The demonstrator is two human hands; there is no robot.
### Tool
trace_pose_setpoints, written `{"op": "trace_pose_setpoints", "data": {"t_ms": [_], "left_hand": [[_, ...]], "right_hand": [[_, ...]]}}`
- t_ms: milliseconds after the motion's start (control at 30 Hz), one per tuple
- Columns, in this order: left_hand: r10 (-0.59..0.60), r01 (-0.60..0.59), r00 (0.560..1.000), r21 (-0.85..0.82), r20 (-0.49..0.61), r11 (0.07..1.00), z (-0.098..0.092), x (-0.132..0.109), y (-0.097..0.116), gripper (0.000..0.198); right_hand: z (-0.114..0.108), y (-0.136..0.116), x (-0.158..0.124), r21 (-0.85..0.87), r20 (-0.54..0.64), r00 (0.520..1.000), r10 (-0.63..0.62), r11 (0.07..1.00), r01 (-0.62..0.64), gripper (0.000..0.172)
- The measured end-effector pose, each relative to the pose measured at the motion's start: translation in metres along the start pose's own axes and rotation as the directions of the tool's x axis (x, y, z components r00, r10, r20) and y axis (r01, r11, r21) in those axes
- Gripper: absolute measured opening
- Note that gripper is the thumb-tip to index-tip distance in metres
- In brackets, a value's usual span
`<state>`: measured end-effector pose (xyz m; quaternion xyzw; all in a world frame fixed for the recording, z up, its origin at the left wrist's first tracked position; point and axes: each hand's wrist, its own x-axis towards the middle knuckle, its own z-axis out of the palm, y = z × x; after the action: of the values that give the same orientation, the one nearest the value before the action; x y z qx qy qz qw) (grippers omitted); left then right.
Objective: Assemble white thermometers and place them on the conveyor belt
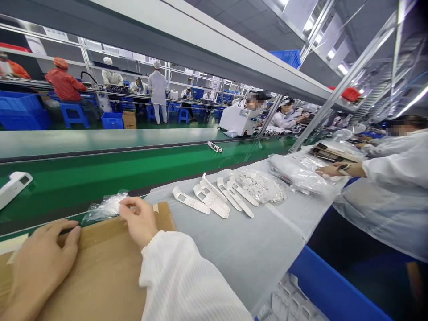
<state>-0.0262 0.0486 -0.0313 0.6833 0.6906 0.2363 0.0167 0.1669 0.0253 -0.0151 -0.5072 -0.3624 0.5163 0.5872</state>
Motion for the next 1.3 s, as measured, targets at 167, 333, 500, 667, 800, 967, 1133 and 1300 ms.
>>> {"op": "trace_pose_setpoints", "data": {"t_ms": [167, 333, 500, 667, 800, 967, 1133, 1300], "left_hand": [[-0.008, 0.01, 0.999, -0.05, 0.052, 0.999, -0.022, -0.009, 0.03, 0.028], [0.022, -0.016, 0.999, -0.132, 0.044, 0.991, -0.017, -0.007, 0.02, 0.029], [0.028, -0.016, 0.997, -0.157, 0.072, 0.987, -0.014, -0.007, 0.017, 0.031], [0.052, -0.033, 0.995, -0.209, 0.085, 0.977, -0.013, -0.008, 0.015, 0.031], [0.057, -0.037, 0.995, -0.216, 0.087, 0.976, -0.013, -0.01, 0.015, 0.033], [0.048, -0.032, 0.996, -0.209, 0.074, 0.977, -0.009, -0.008, 0.011, 0.033], [0.061, -0.053, 0.997, -0.153, 0.047, 0.987, 0.001, -0.005, 0.005, 0.041], [0.042, -0.036, 0.997, -0.103, 0.058, 0.994, 0.002, -0.004, 0.004, 0.041]], "right_hand": [[-0.068, -0.02, 0.011, -0.551, -0.153, 0.871, -0.467, 0.772, 0.317, 0.022], [-0.173, -0.055, 0.016, -0.917, -0.273, 0.776, -0.568, 0.398, -0.031, 0.032], [-0.246, -0.083, 0.007, -0.943, -0.323, 0.835, -0.446, 0.23, -0.242, 0.011], [-0.257, -0.095, -0.012, -0.958, -0.286, 0.825, -0.488, 0.118, -0.263, 0.027], [-0.22, -0.076, -0.049, -0.998, -0.052, 0.768, -0.638, 0.056, -0.021, 0.03], [-0.173, -0.041, -0.084, -0.963, 0.122, 0.918, -0.377, 0.18, 0.201, 0.034], [-0.195, -0.077, -0.045, -0.991, -0.122, 0.957, -0.263, -0.026, -0.134, 0.034], [-0.24, -0.095, 0.02, -0.963, -0.267, 0.95, -0.163, 0.007, -0.269, 0.008]]}}
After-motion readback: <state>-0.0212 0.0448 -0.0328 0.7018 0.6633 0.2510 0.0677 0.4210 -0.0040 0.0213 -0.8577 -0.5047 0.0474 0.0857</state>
